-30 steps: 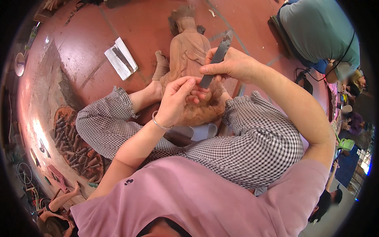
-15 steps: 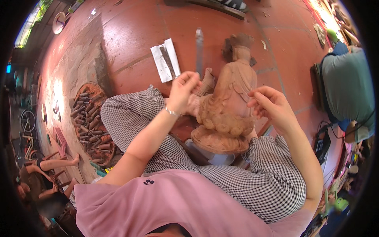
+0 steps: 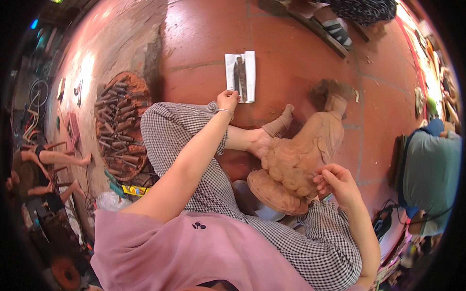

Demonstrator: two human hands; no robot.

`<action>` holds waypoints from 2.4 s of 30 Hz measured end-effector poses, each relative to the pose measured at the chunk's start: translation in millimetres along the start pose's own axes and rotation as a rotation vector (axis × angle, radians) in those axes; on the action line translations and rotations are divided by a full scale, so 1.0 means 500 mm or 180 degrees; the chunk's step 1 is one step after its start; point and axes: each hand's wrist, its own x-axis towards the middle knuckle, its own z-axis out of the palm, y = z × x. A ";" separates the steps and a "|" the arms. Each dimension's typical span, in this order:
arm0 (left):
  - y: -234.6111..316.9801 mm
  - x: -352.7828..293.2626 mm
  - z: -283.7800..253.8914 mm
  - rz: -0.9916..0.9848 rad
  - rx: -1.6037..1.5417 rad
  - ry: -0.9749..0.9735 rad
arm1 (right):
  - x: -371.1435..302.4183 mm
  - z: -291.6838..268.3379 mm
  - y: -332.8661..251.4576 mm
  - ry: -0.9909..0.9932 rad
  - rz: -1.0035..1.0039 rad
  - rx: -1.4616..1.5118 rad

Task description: The person is carving a wooden sculpture using a knife. They are seated on the floor, holding the sculpture between their legs and using the knife to shape and detail the wood. The person occasionally pauses to inspect the sculpture and adjust their grip.

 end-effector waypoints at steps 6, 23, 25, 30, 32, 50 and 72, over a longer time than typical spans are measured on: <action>0.011 0.003 -0.001 0.0016 0.1138 0.0129 | -0.006 0.000 0.018 0.0123 -0.0027 -0.0043; 0.062 -0.033 0.033 0.1439 0.2620 0.0067 | -0.015 -0.017 0.002 0.0077 -0.0157 0.0090; 0.057 -0.028 0.030 0.1269 0.2540 -0.0043 | -0.016 -0.010 0.001 0.0080 -0.0145 0.0090; 0.040 -0.033 0.030 0.1412 0.2493 0.0243 | -0.012 -0.010 0.007 0.0024 -0.0109 0.0106; 0.036 -0.029 0.032 0.1226 0.2394 0.0176 | -0.010 -0.012 0.010 0.0007 -0.0122 0.0109; 0.050 -0.030 0.028 0.0784 0.2316 0.0571 | -0.012 -0.017 0.012 -0.0004 -0.0147 0.0182; 0.041 -0.040 0.033 0.1889 0.3348 0.0396 | -0.012 -0.018 0.015 0.0020 -0.0186 0.0149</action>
